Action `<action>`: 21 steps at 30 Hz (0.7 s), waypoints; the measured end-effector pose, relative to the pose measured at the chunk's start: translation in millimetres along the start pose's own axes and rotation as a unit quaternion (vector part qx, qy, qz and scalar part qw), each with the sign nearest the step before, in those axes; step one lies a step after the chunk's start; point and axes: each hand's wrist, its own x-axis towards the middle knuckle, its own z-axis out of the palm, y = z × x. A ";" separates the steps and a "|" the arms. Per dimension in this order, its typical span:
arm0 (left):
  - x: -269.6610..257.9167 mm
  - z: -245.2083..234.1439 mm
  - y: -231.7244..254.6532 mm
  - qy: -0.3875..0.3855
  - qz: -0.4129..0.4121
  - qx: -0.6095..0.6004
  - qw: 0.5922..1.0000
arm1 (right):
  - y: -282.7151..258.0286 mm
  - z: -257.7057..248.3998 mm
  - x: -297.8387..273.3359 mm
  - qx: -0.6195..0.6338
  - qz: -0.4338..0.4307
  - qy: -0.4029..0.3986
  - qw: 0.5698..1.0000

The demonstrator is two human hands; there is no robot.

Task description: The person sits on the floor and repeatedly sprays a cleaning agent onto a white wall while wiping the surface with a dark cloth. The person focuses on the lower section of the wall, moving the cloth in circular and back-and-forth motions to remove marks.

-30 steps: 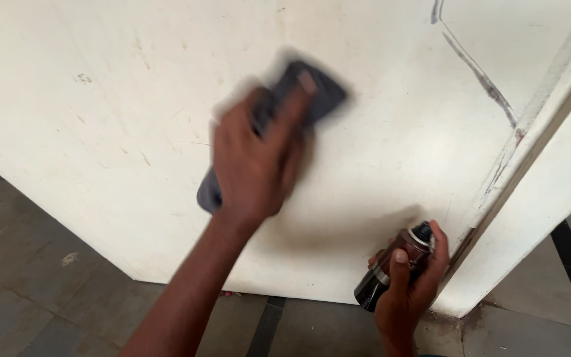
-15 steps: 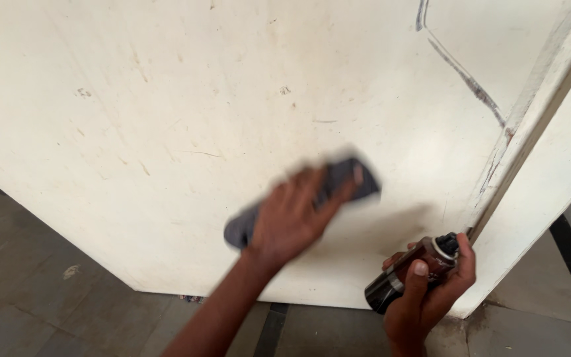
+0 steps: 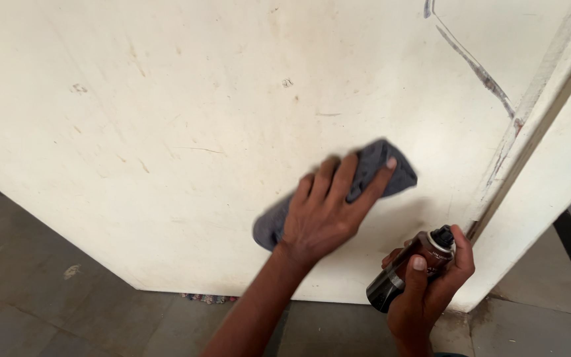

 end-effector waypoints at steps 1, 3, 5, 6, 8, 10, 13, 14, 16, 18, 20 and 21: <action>3.0 1.5 -3.7 0.006 0.001 0.004 1.000 | -0.4 -2.1 0.9 -0.013 -0.007 -0.001 1.000; 14.8 4.2 -13.6 0.031 -0.011 0.012 0.999 | -0.7 -3.8 3.8 -0.035 -0.021 -0.006 0.999; 24.1 4.3 -21.2 0.065 -0.037 0.020 0.997 | -0.1 -3.2 4.2 -0.048 -0.009 -0.007 0.999; 26.8 3.7 -21.7 0.069 -0.045 0.014 0.996 | 0.4 -2.5 5.0 -0.054 -0.004 -0.006 0.999; 30.3 4.2 -19.6 0.078 -0.061 0.001 0.995 | 1.2 -1.8 6.8 -0.041 0.002 -0.008 0.999; 24.6 2.2 -12.3 0.067 -0.044 0.004 0.997 | 1.4 -2.2 8.4 -0.020 0.009 -0.011 1.000; 12.5 -0.1 -3.9 0.048 -0.023 0.028 0.998 | -0.4 -5.6 10.1 0.015 0.019 -0.012 1.000; 10.9 -0.1 -3.4 0.042 -0.017 0.039 0.998 | -1.8 -7.8 11.6 0.019 0.018 -0.009 1.000; 15.6 2.0 -10.4 0.030 -0.013 0.033 0.999 | -5.6 -11.5 15.1 0.005 0.013 -0.002 1.000; 27.1 4.8 -23.3 0.039 -0.037 0.024 0.998 | -9.9 -13.1 18.1 -0.032 0.005 0.005 0.999; 40.7 9.6 -37.9 0.071 -0.089 0.012 0.993 | -13.3 -13.6 19.5 -0.018 0.005 0.013 1.000; 44.1 11.7 -40.6 0.074 -0.086 0.015 0.993 | -14.5 -13.8 20.0 -0.011 0.005 0.017 1.000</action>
